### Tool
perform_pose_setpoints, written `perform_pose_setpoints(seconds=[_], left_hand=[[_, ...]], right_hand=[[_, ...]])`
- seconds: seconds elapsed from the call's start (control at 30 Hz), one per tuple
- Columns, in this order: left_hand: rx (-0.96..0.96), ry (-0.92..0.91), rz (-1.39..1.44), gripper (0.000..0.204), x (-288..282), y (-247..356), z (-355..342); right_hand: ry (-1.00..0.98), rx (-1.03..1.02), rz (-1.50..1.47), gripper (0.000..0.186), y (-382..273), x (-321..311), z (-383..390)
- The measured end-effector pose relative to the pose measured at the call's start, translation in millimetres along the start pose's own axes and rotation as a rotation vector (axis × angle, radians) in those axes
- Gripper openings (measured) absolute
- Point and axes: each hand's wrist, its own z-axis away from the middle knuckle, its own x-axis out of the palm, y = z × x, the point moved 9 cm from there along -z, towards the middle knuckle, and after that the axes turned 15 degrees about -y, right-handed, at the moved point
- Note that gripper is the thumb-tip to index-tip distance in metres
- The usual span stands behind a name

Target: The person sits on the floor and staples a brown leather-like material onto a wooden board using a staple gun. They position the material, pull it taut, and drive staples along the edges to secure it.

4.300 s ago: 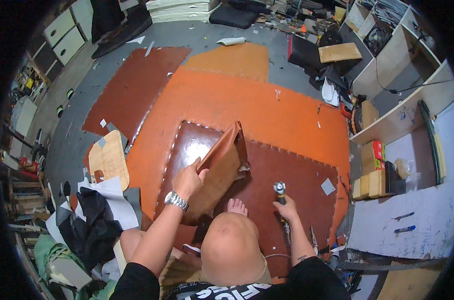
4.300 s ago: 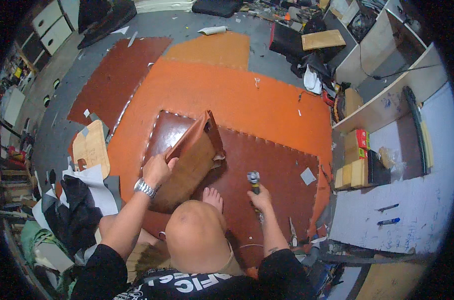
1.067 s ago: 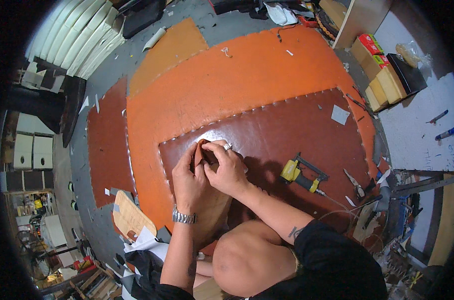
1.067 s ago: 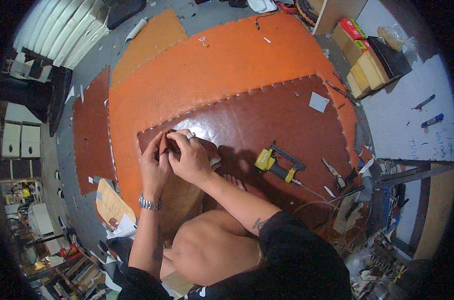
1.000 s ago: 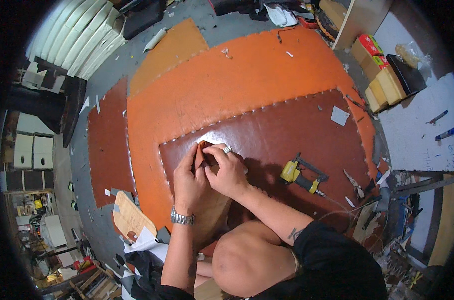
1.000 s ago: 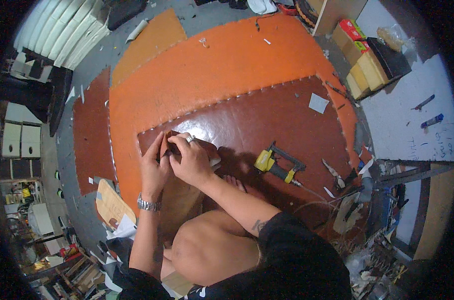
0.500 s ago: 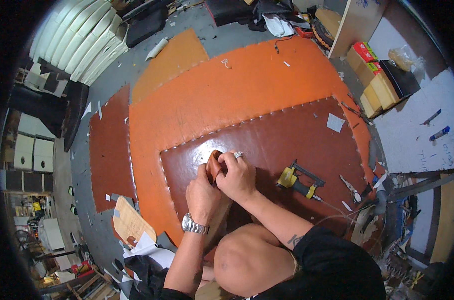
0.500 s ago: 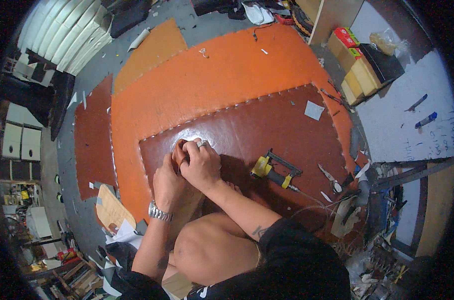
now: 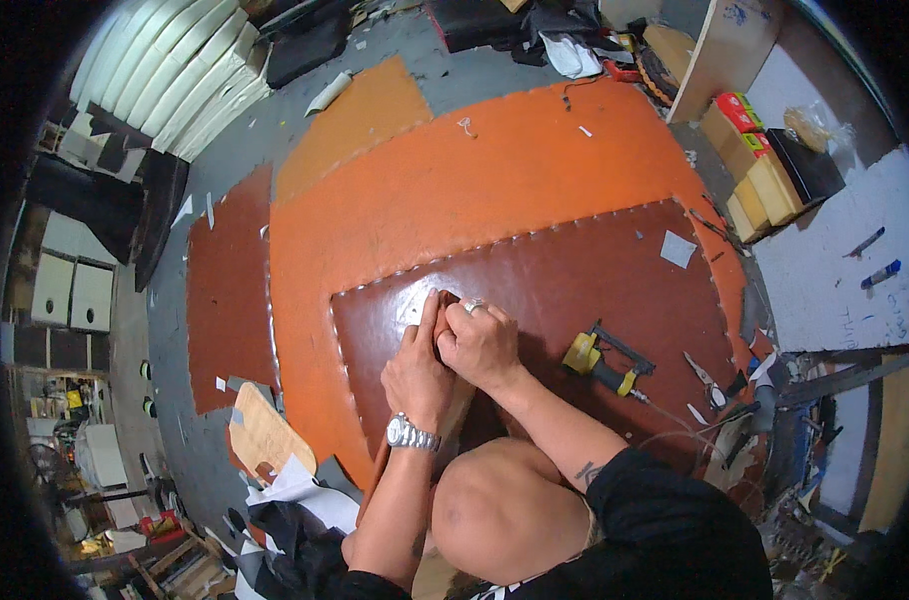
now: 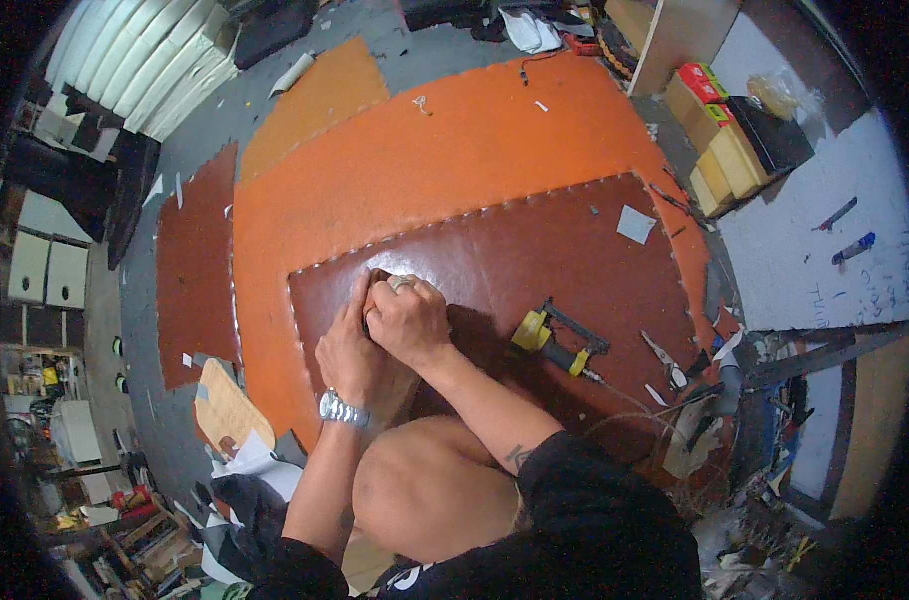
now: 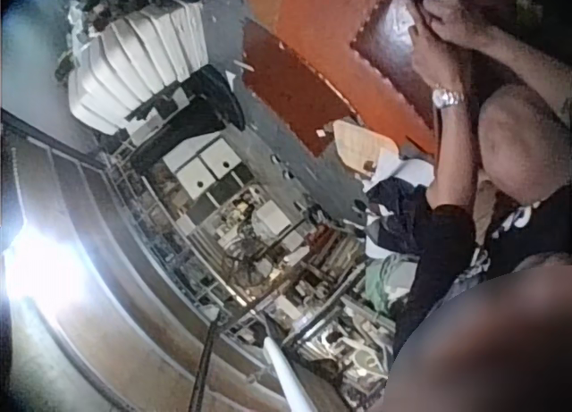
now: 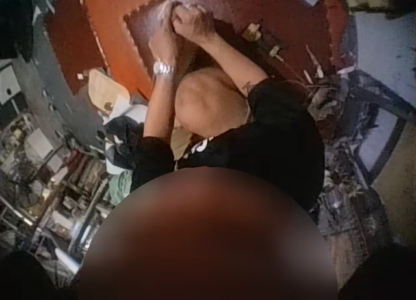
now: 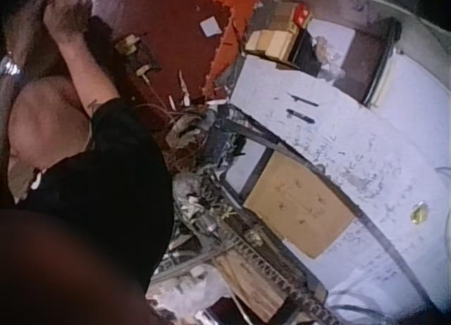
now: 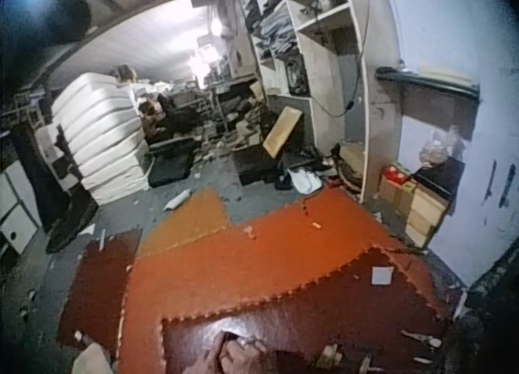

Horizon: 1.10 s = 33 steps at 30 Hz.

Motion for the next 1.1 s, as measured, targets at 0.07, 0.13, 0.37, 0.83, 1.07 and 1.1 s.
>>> perform_pose_setpoints(seconds=[0.07,0.13,0.37,0.83,1.07,1.1], left_hand=[[0.019,0.027,-0.015,0.073,0,0,2],[0.056,0.059,-0.033,0.074,0,0,5],[0.07,0.076,-0.373,0.073,3,-6,3],[0.14,-0.65,0.935,0.051,32,-41,-82],[0.112,-0.408,0.635,0.04,17,-44,-89],[0.086,-0.345,0.646,0.037,14,-45,-88]], right_hand=[[0.017,-0.018,0.019,0.014,-1,-1,3],[0.008,-0.028,0.025,0.013,1,2,4],[0.029,-0.19,0.114,0.009,8,19,3],[0.108,-0.204,0.092,0.007,22,38,6],[-0.051,-0.075,0.039,0.005,25,60,8],[-0.175,-0.067,0.001,0.012,29,70,18]])
